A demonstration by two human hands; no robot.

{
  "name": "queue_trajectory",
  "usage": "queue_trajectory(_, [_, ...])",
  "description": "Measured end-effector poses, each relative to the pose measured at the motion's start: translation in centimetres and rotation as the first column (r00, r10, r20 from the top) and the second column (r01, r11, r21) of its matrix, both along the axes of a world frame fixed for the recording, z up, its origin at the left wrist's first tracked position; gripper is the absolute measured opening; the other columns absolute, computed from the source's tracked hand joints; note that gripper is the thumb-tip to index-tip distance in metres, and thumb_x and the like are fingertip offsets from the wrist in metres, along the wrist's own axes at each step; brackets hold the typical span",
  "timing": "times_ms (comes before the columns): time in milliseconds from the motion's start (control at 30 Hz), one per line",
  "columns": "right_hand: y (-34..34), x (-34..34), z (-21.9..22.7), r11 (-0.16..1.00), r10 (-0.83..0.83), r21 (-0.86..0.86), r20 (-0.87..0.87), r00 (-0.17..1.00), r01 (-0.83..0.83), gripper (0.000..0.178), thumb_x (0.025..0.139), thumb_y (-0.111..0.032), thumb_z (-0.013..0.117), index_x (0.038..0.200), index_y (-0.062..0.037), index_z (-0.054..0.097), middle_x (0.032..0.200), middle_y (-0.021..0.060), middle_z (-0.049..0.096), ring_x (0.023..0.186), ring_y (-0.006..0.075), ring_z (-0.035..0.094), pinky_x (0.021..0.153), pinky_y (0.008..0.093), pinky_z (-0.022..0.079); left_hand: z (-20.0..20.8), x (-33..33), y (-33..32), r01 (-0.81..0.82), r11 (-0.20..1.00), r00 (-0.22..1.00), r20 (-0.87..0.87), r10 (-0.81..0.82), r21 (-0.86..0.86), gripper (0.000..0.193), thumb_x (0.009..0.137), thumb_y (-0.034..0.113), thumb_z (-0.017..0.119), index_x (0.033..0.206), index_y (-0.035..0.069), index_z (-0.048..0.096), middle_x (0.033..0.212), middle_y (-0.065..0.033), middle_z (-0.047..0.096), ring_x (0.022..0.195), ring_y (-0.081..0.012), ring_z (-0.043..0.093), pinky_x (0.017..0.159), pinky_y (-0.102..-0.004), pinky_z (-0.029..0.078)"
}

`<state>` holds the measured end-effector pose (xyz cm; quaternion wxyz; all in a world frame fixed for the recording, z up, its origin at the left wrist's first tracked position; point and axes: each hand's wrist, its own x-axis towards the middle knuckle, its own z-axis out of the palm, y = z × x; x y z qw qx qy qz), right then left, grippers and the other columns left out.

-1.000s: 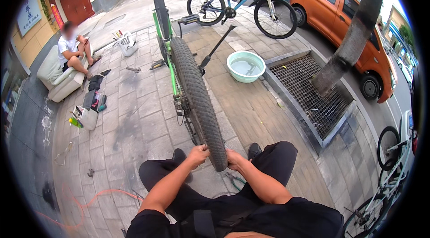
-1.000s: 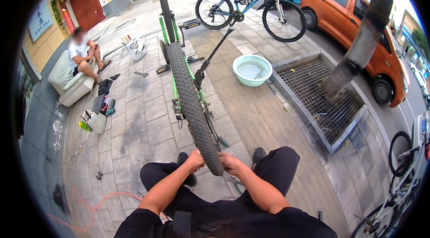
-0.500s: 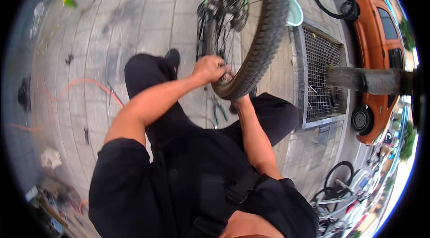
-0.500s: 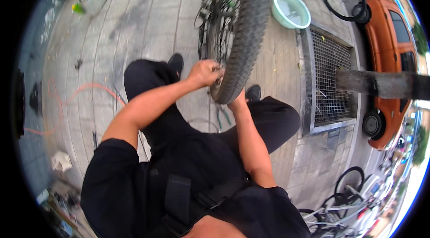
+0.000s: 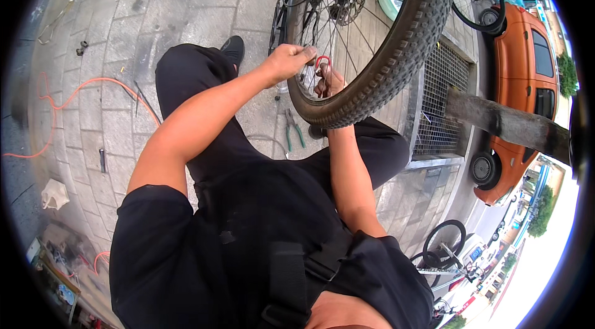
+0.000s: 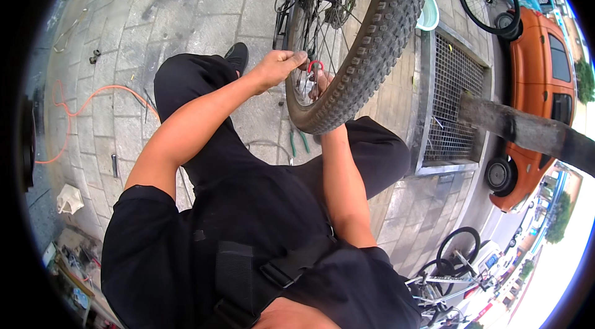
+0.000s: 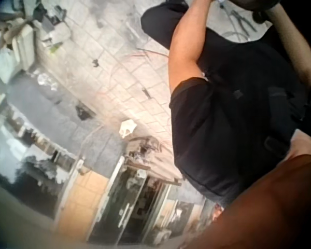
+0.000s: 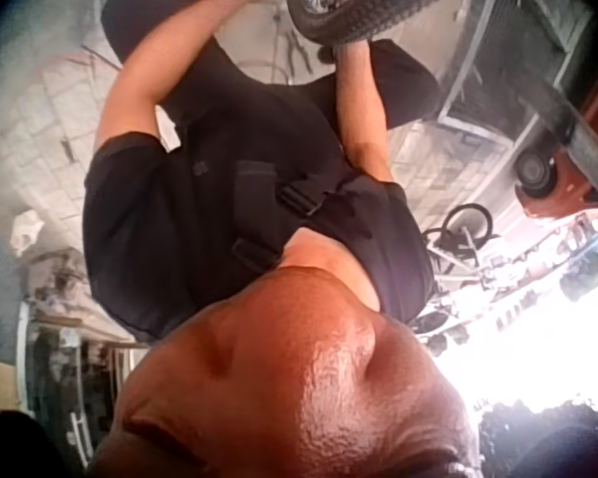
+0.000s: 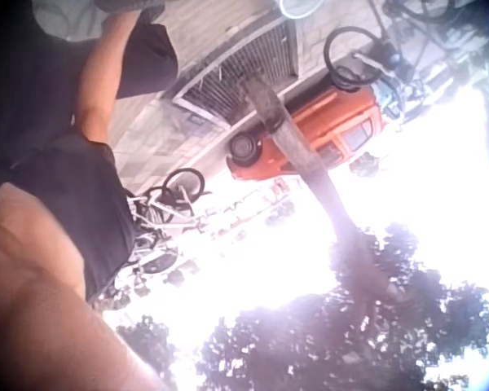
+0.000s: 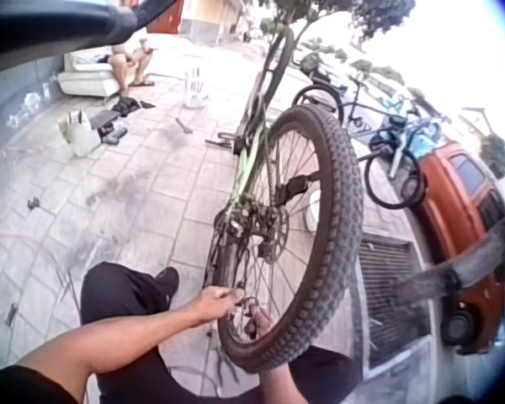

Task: The person uses a red spoke wrench to adjust the nipples on the rear wheel of a green bicycle mounted on a repair stand. The person repeatedly rotates the wheel and tightens or loosens individual spokes to align the rim.

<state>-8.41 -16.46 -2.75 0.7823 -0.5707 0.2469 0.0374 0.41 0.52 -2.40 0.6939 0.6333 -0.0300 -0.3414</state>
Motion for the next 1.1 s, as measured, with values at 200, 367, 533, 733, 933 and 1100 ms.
queue_trajectory(200, [-1.4,0.5,2.0,0.938,0.153,-0.299,-0.102,0.983,-0.177,0.029,0.101,-0.036,0.066,0.095,-0.0071,0.066,0.063,-0.0032,0.049,0.056,0.0074,0.040,0.054,0.0240,0.034,1.8,-0.4,0.1,0.141,0.990,0.989,0.039,-0.142,0.028,0.045,0.105,0.045,0.060,0.116,0.004,0.075,0.107,-0.0036,0.073,0.099,-0.0075,0.060,0.091,-0.0270,0.048])
queue_trajectory(367, [-1.2,1.4,4.2,0.992,0.001,-0.127,0.010,1.000,0.001,0.027,0.102,-0.031,0.064,0.082,-0.0126,0.061,0.059,-0.0058,0.047,0.049,0.0062,0.038,0.047,0.0251,0.026,3.7,-0.2,0.3,0.226,0.967,0.971,-0.105,-0.214,0.121,0.043,0.105,0.043,0.059,0.116,0.005,0.075,0.107,-0.0046,0.074,0.100,-0.0087,0.061,0.091,-0.0288,0.048])
queue_trajectory(533, [-5.4,-0.8,-1.5,0.939,0.269,-0.226,0.013,0.963,-0.259,0.022,0.101,-0.029,0.067,0.096,-0.0078,0.070,0.063,-0.0087,0.048,0.053,0.0047,0.039,0.049,0.0235,0.026,0.3,0.0,-0.5,0.187,0.974,0.982,-0.001,-0.188,0.129,0.041,0.105,0.040,0.059,0.115,0.003,0.075,0.109,-0.0038,0.074,0.102,-0.0110,0.062,0.093,-0.0305,0.048])
queue_trajectory(733, [-1.3,-2.0,2.6,0.995,0.102,-0.019,-0.035,0.994,-0.103,0.021,0.093,-0.023,0.077,0.098,-0.0025,0.076,0.077,-0.0040,0.065,0.068,0.0059,0.055,0.061,0.0222,0.041,-0.2,0.3,-0.4,0.178,0.971,0.984,-0.007,-0.180,0.161,0.042,0.105,0.039,0.059,0.118,0.002,0.074,0.116,-0.0049,0.074,0.109,-0.0117,0.062,0.099,-0.0300,0.046])
queue_trajectory(933, [-1.7,-2.0,2.7,0.954,0.224,-0.154,-0.207,0.952,-0.258,0.023,0.095,-0.020,0.076,0.105,0.0005,0.074,0.089,-0.0010,0.069,0.079,0.0078,0.061,0.069,0.0252,0.049,1.2,-0.6,-0.1,0.061,0.991,0.998,0.019,-0.064,0.119,0.040,0.103,0.036,0.064,0.107,-0.001,0.077,0.101,-0.0075,0.076,0.089,-0.0129,0.065,0.084,-0.0318,0.052])
queue_trajectory(1100, [-3.1,-2.0,3.0,0.892,0.347,-0.248,-0.163,0.923,-0.379,0.024,0.096,-0.022,0.075,0.107,-0.0004,0.074,0.092,0.0007,0.071,0.081,0.0089,0.063,0.071,0.0271,0.051,2.7,-0.2,0.0,0.053,0.877,0.885,0.385,-0.263,0.478,0.043,0.097,0.042,0.069,0.089,0.000,0.075,0.074,-0.0145,0.070,0.070,-0.0149,0.065,0.068,-0.0378,0.052])
